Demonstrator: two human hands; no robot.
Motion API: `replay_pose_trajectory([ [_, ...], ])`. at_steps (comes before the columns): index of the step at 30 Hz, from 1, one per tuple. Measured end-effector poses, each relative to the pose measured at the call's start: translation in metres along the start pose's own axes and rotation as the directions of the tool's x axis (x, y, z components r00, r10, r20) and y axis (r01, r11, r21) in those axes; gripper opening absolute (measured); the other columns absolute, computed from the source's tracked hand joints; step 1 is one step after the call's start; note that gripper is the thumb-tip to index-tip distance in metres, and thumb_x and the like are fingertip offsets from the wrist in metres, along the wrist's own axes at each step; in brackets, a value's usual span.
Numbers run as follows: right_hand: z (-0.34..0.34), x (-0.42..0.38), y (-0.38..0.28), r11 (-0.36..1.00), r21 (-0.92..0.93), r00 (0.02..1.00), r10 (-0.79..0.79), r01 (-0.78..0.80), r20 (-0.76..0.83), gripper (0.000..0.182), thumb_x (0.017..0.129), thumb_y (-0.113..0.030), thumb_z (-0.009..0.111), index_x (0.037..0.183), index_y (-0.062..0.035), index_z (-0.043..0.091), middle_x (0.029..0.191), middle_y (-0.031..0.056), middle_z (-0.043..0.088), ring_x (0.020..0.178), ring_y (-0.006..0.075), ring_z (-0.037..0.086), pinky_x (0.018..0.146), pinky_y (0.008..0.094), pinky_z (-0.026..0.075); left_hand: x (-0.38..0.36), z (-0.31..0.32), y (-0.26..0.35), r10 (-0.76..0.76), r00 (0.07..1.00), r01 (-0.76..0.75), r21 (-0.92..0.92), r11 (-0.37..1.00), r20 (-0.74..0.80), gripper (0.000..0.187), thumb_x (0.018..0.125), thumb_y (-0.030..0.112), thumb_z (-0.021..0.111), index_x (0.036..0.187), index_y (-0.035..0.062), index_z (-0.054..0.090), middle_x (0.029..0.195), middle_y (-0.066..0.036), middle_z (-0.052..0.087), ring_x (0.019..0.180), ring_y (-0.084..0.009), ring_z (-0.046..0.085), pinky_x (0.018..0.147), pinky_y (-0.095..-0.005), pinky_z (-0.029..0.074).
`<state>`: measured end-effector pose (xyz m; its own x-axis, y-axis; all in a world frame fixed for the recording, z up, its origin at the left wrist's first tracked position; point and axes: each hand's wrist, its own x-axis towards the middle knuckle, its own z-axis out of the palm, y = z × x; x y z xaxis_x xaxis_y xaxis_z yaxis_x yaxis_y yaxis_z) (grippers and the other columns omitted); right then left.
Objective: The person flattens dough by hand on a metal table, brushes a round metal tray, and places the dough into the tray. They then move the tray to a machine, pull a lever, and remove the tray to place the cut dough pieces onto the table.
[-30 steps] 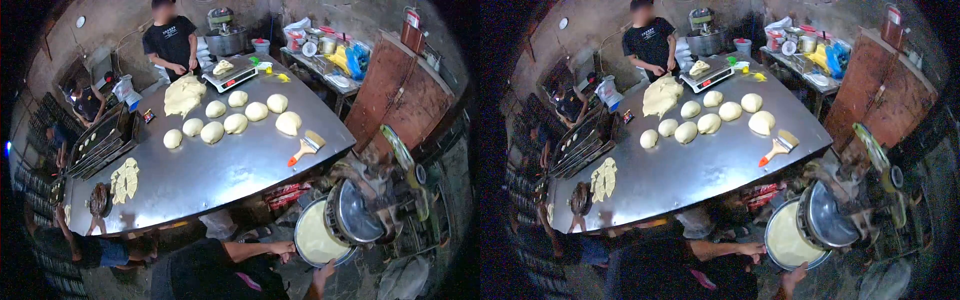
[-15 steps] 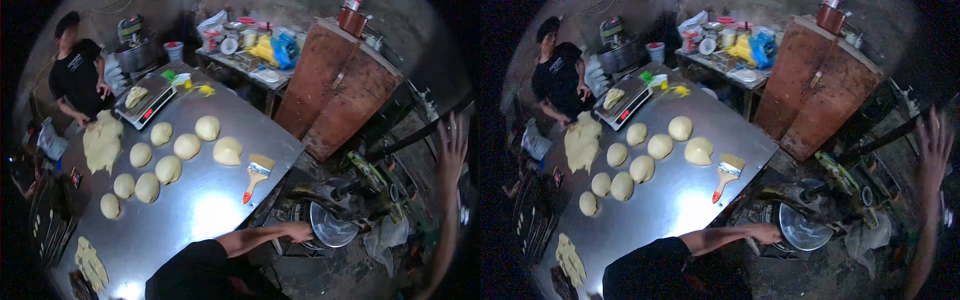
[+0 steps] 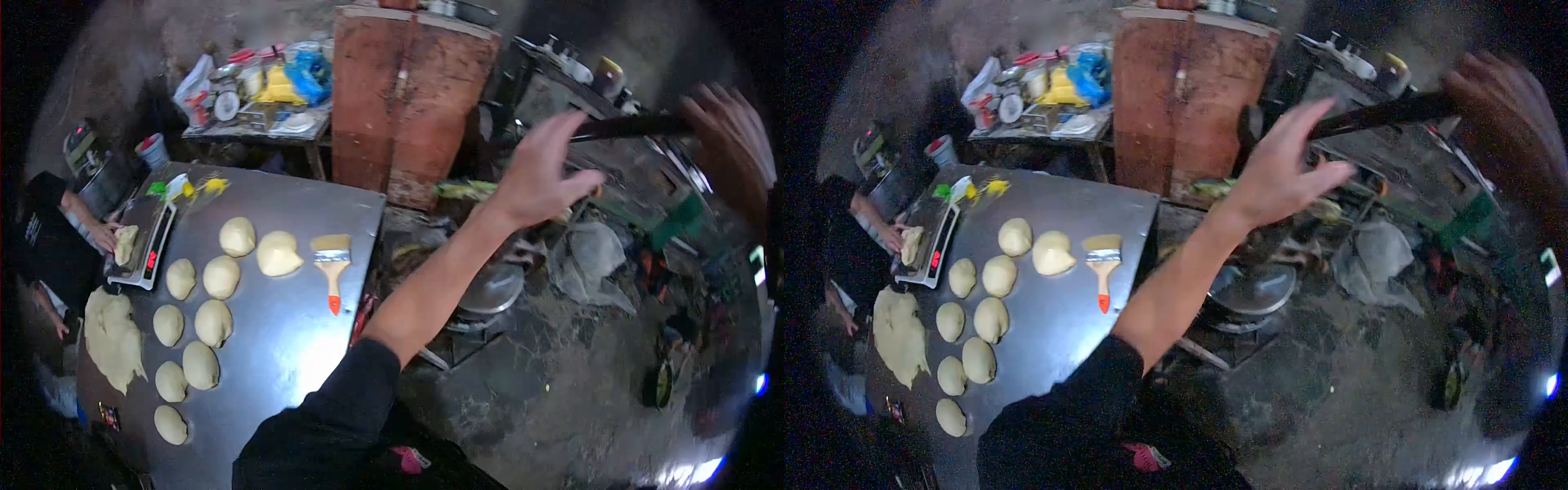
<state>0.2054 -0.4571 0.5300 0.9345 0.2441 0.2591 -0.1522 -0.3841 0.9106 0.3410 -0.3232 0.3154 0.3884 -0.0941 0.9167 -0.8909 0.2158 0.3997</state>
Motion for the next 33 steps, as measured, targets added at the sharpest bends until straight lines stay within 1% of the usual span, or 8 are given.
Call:
replay_pose_trajectory([
  [8, -0.057, -0.242, -0.152, 0.420, 0.594, 0.518, -0.291, -0.686, 0.805, 0.075, 0.080, -0.022, 0.062, 0.144, -0.0102, 0.024, 0.117, 0.0245, 0.055, 0.084, 0.0335, 0.064, 0.074, 0.0465, 0.052, -0.078, 0.114, 0.125, 0.315, -0.203, -0.268, -0.361, 0.893, 0.927, 0.037, 0.067, 0.035, 0.074, 0.085, 0.0031, 0.068, 0.080, -0.016, 0.068, 0.080, -0.0321, 0.067, 0.070, -0.0452, 0.054],
  [9, -0.041, -0.270, -0.211, 0.224, 0.455, 0.352, -0.382, -0.862, 0.854, 0.067, 0.081, -0.006, 0.057, 0.142, -0.0043, 0.030, 0.123, 0.0230, 0.050, 0.101, 0.0361, 0.058, 0.083, 0.0480, 0.047, -0.145, 0.111, 0.121, 0.196, -0.047, -0.404, -0.198, 0.893, 0.980, 0.026, 0.065, 0.030, 0.073, 0.079, 0.0090, 0.069, 0.078, -0.011, 0.069, 0.078, -0.0277, 0.068, 0.068, -0.0434, 0.055],
  [10, 0.013, -0.348, -0.322, -0.108, 0.837, 0.832, 0.100, -0.536, 0.545, 0.058, 0.088, -0.015, 0.052, 0.141, -0.0035, 0.031, 0.123, 0.0243, 0.052, 0.105, 0.0338, 0.057, 0.084, 0.0398, 0.049, -0.221, 0.126, 0.102, 0.129, -0.060, -0.365, -0.142, 0.920, 0.990, 0.016, 0.065, 0.025, 0.071, 0.075, 0.0131, 0.070, 0.076, -0.009, 0.068, 0.074, -0.0244, 0.068, 0.063, -0.0422, 0.055],
  [14, 0.009, -0.377, -0.370, -0.522, 0.062, 0.287, -0.362, -0.850, 0.887, 0.058, 0.077, -0.011, 0.068, 0.127, -0.0085, 0.039, 0.083, 0.0180, 0.063, 0.067, 0.0293, 0.060, 0.060, 0.0402, 0.048, -0.288, 0.114, 0.105, 0.302, 0.175, -0.250, -0.254, 0.934, 0.937, 0.003, 0.066, 0.020, 0.067, 0.064, 0.0170, 0.066, 0.063, -0.005, 0.064, 0.062, -0.0231, 0.066, 0.051, -0.0403, 0.052],
  [18, 0.032, -0.394, -0.389, -0.574, 0.567, 0.728, -0.075, -0.591, 0.681, 0.044, 0.085, -0.013, 0.063, 0.122, -0.0073, 0.041, 0.083, 0.0119, 0.063, 0.071, 0.0211, 0.061, 0.057, 0.0372, 0.047, -0.221, 0.097, 0.109, 0.158, -0.047, -0.335, -0.165, 0.928, 0.986, 0.006, 0.064, 0.021, 0.068, 0.065, 0.0170, 0.063, 0.060, -0.003, 0.062, 0.061, -0.0232, 0.066, 0.046, -0.0389, 0.050],
  [28, 0.065, -0.410, -0.428, -0.195, 0.690, 0.713, -0.084, -0.697, 0.697, 0.051, 0.082, -0.020, 0.063, 0.125, -0.0049, 0.040, 0.076, 0.0204, 0.063, 0.062, 0.0422, 0.062, 0.051, 0.0457, 0.049, -0.278, 0.105, 0.067, 0.436, -0.059, -0.278, -0.434, 0.857, 0.898, 0.013, 0.078, 0.026, 0.058, 0.079, 0.0132, 0.063, 0.074, -0.004, 0.063, 0.077, -0.0216, 0.066, 0.077, -0.0368, 0.054],
  [31, 0.033, -0.368, -0.382, -0.317, 0.613, 0.663, -0.074, -0.724, 0.745, 0.051, 0.081, -0.025, 0.067, 0.122, -0.0058, 0.042, 0.073, 0.0205, 0.063, 0.059, 0.0414, 0.061, 0.048, 0.0462, 0.048, -0.152, 0.040, 0.038, 0.249, 0.281, 0.286, -0.328, 0.900, 0.927, 0.031, 0.087, 0.028, 0.059, 0.112, 0.0105, 0.057, 0.113, -0.012, 0.057, 0.109, -0.0246, 0.055, 0.101, -0.0401, 0.042],
  [33, 0.038, -0.357, -0.373, -0.377, 0.520, 0.556, 0.015, -0.767, 0.831, 0.054, 0.081, -0.026, 0.069, 0.123, -0.0062, 0.041, 0.074, 0.0211, 0.063, 0.061, 0.0409, 0.062, 0.051, 0.0471, 0.049, -0.112, 0.021, -0.034, 0.151, 0.507, -0.137, -0.094, 0.986, 0.849, 0.031, 0.088, 0.024, 0.055, 0.115, 0.0076, 0.056, 0.114, -0.014, 0.057, 0.107, -0.0282, 0.055, 0.098, -0.0420, 0.041],
])
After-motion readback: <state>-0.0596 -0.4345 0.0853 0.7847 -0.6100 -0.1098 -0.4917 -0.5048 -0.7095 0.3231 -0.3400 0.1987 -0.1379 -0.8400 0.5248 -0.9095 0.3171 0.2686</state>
